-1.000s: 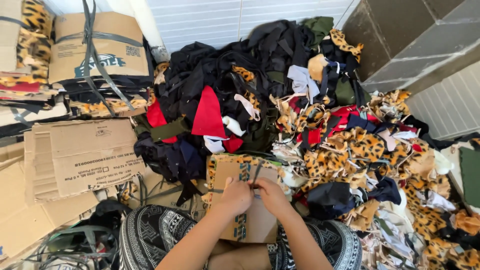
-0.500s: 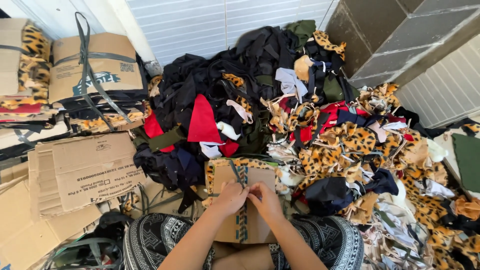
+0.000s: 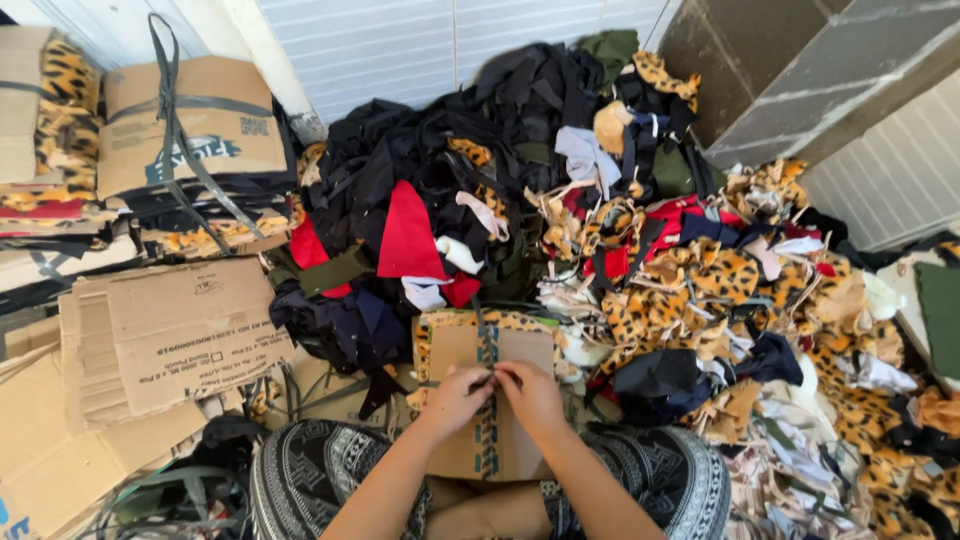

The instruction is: The person picks up fabric scraps from a large pile, sorts through them, and then uses a plastic strap to bundle cardboard pieces and fabric into a stack.

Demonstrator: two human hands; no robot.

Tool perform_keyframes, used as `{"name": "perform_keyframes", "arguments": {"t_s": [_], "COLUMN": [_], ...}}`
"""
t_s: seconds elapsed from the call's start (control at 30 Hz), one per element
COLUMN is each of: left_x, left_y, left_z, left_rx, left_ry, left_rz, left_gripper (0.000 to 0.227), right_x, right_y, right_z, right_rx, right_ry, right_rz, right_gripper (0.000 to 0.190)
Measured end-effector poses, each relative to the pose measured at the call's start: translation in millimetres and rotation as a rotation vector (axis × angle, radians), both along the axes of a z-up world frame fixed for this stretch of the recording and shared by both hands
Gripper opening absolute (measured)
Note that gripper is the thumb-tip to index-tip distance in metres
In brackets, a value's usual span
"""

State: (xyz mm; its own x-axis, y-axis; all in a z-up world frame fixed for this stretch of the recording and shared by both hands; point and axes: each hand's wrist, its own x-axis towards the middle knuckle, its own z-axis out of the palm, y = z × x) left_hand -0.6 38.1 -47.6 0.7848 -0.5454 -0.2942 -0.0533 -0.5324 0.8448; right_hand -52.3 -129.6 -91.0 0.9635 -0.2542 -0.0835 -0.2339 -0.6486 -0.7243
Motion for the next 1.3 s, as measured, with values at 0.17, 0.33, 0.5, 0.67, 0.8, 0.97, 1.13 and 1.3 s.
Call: {"name": "perform_keyframes", "arguments": {"t_s": [0.17,0.33,0.5,0.67,0.8,0.97,1.13,1.3], "left_x": [-2,-13,-14,-16,-7,6,6,-2], "left_y": [-2,-3,-2,-7,-5,8,19,37], "left_z": [-23,-30,-46,-25,-28,-13,-16,-13], "left_rx": [0.028,0.047,0.008,0.112,0.2,0.22,0.163,0.166], "left_ry": [-0.048,-0.091,-0.364,-0.346,-0.373,-0.439,-0.414,-0.265], "left_rz": [0.158,0.234,0.018,-0.09,-0.149,-0.263,-0.291,-0.256], "left_gripper": [0.023,0.01,0.007,0.006,0.012,0.018,0.016,0.015], "right_x": [-2,-5,0,1,1,21,31,26], "right_y": [-3,-18,-20,-32,-27,-40,-56,-70], "right_z": [2,-13,8,-25,27,34,37,28], "right_rx": [-0.215,0.1,0.94,1.008,0.954,0.543,0.047,-0.031], "right_ry": [0.022,0.376,0.619,0.602,0.581,0.384,0.377,0.377], "right_rz": [0.166,0.171,-0.155,-0.197,-0.111,0.064,0.155,0.192], "right_gripper": [0.02,0.032,0.056,0.034,0.026,0.028,0.018,0.021]}}
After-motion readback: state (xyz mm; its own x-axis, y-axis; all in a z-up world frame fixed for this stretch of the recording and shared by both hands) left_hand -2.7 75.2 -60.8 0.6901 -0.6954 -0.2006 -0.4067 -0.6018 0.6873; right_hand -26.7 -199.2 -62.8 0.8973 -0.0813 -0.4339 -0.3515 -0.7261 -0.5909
